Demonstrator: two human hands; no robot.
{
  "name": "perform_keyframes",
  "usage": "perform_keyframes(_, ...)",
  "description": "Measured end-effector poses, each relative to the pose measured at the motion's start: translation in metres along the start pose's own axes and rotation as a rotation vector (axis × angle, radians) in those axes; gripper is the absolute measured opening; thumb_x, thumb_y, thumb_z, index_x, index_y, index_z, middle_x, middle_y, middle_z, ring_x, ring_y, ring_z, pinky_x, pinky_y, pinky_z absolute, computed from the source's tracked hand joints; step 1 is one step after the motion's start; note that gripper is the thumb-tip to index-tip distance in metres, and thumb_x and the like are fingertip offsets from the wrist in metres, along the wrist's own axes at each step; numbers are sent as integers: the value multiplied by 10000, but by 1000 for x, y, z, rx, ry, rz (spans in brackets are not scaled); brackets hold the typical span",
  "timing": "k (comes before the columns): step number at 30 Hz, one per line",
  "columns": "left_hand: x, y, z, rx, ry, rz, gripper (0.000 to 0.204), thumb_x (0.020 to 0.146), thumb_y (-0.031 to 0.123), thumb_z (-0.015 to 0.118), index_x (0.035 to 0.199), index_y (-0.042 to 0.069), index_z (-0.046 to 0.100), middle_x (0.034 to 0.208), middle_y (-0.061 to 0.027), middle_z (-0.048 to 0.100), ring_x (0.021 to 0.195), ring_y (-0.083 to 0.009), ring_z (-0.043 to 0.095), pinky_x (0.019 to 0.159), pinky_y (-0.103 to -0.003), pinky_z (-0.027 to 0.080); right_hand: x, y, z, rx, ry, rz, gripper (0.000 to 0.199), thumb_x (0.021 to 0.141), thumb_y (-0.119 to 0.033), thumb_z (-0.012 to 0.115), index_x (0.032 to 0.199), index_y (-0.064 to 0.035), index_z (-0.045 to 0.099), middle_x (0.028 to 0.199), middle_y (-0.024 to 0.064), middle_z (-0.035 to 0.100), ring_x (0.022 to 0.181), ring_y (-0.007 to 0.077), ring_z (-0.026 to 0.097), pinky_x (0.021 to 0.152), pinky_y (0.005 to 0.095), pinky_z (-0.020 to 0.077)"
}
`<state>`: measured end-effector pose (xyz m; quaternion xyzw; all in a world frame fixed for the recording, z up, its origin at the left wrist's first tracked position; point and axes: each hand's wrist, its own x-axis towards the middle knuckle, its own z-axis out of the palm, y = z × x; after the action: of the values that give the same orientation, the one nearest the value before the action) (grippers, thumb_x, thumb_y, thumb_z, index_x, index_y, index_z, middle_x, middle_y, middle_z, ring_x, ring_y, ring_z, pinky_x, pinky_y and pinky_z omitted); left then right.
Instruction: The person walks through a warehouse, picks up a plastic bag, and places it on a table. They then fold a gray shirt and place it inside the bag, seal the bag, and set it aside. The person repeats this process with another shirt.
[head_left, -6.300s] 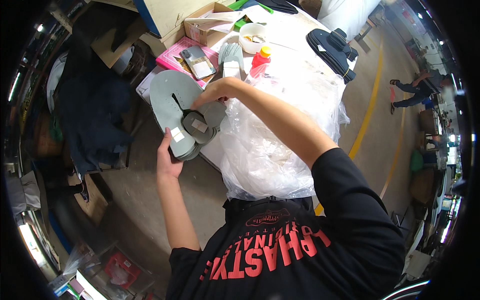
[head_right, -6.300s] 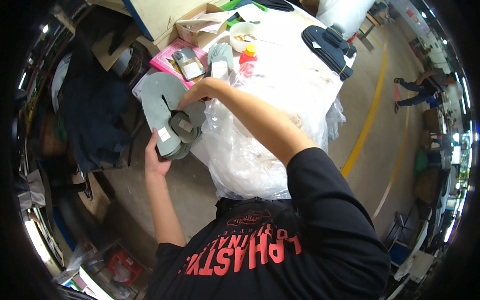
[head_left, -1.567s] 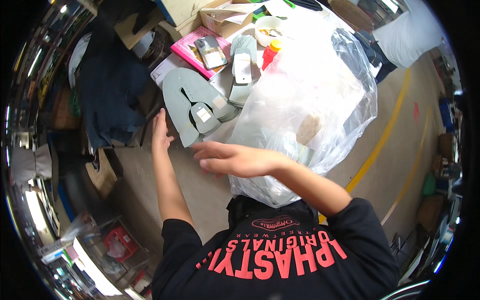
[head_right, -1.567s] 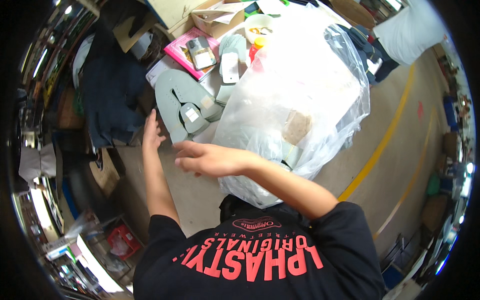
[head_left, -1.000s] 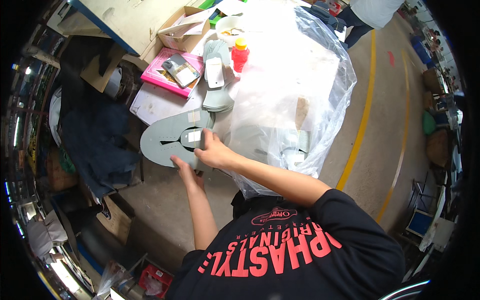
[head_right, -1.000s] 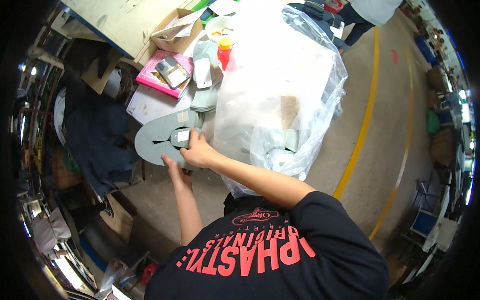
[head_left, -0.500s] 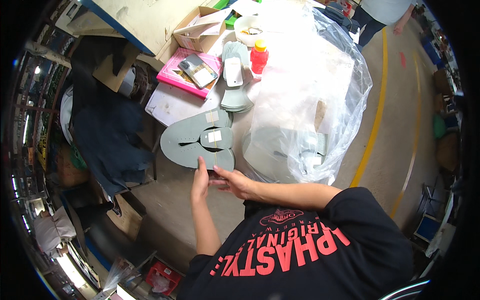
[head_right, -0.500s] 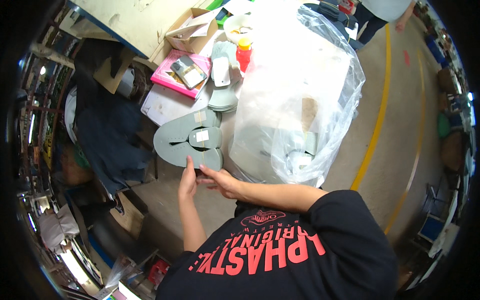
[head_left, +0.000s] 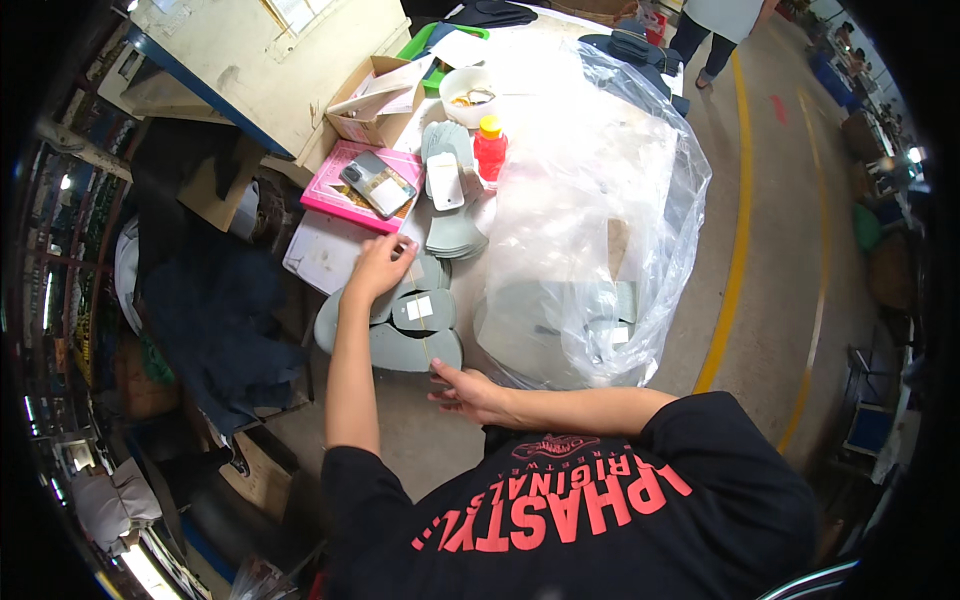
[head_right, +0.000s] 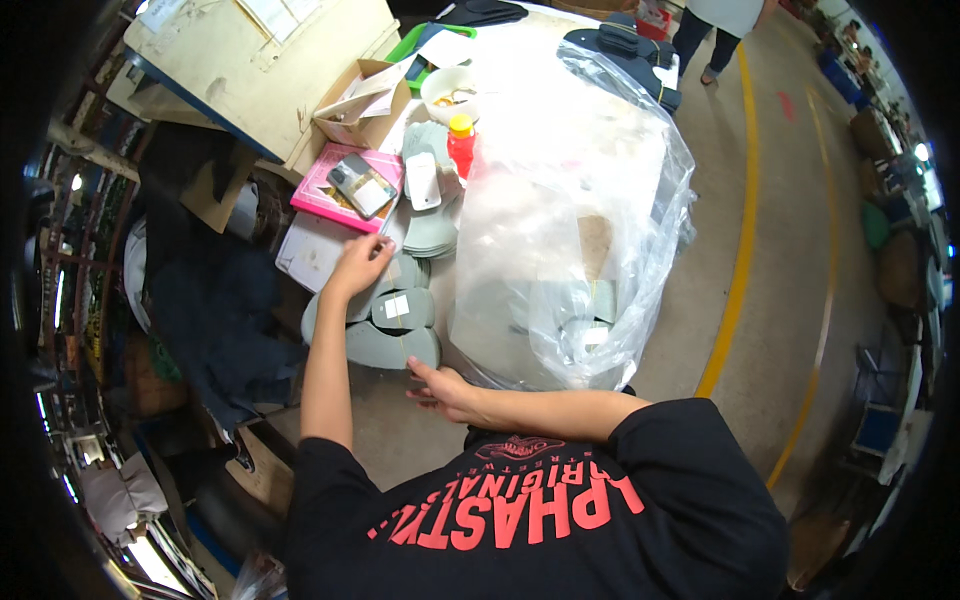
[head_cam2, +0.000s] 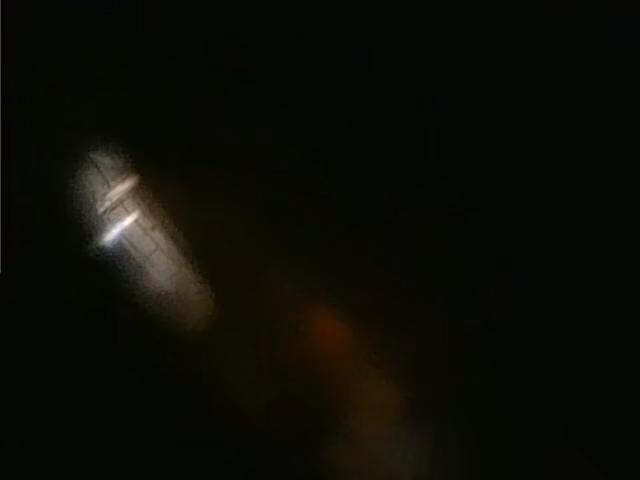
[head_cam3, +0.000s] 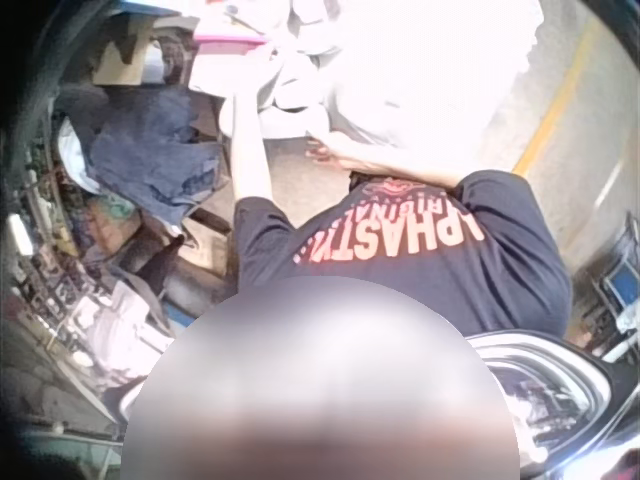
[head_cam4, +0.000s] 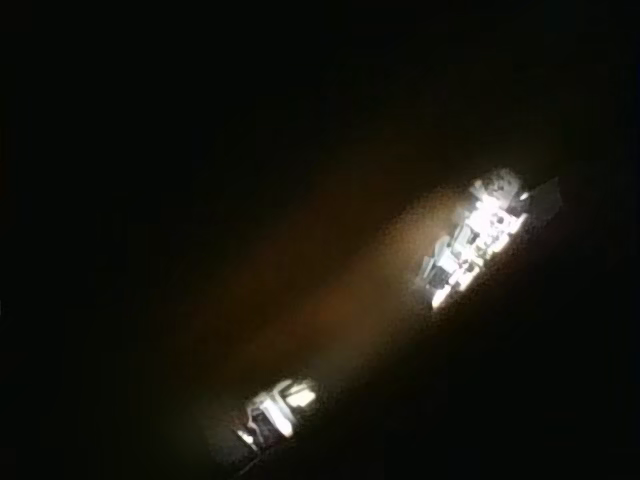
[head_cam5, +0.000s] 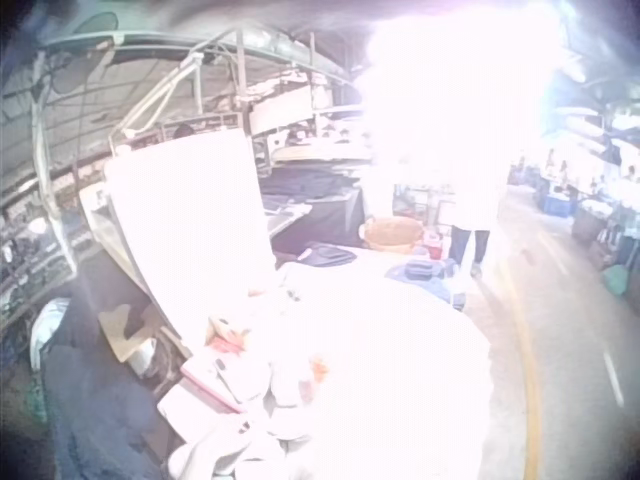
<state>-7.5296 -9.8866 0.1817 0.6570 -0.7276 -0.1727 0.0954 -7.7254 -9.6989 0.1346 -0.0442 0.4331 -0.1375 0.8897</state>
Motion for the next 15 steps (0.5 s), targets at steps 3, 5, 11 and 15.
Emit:
perform_keyframes(3,11,-11,9,-140,-286,-47,663,889,620,684,1284,88,682,1192,-201,699,1103,-358,675,983,-420,516,-4,0,0,0,20,-23,701,993,-479,670,1515,-103,390,1476,79,502,1205,232,592,1017,424,462)
perform_keyframes(5,11,-13,-1,-153,-545,-94,784,809,634,770,1307,38,665,1227,-211,695,1135,-326,675,1004,-401,505,-8,-1,0,-32,46,-107,723,988,-464,680,1521,-97,359,1473,93,500,1210,246,590,1020,432,463)
perform_keyframes(11,-31,-52,-19,-466,-661,-322,745,734,412,918,1291,-3,649,1228,-139,698,1154,-225,632,1011,-353,481,-13,4,1,-192,233,-403,723,976,-418,699,1512,-91,339,1365,121,561,1181,248,591,999,440,473)
perform_keyframes(15,-101,-58,-17,-713,-405,-166,584,757,286,911,1206,-8,680,1146,-99,725,1056,-204,670,971,-334,502,-21,10,3,-436,252,-646,647,932,-343,740,1407,-37,424,1211,132,617,1031,226,620,878,354,517)
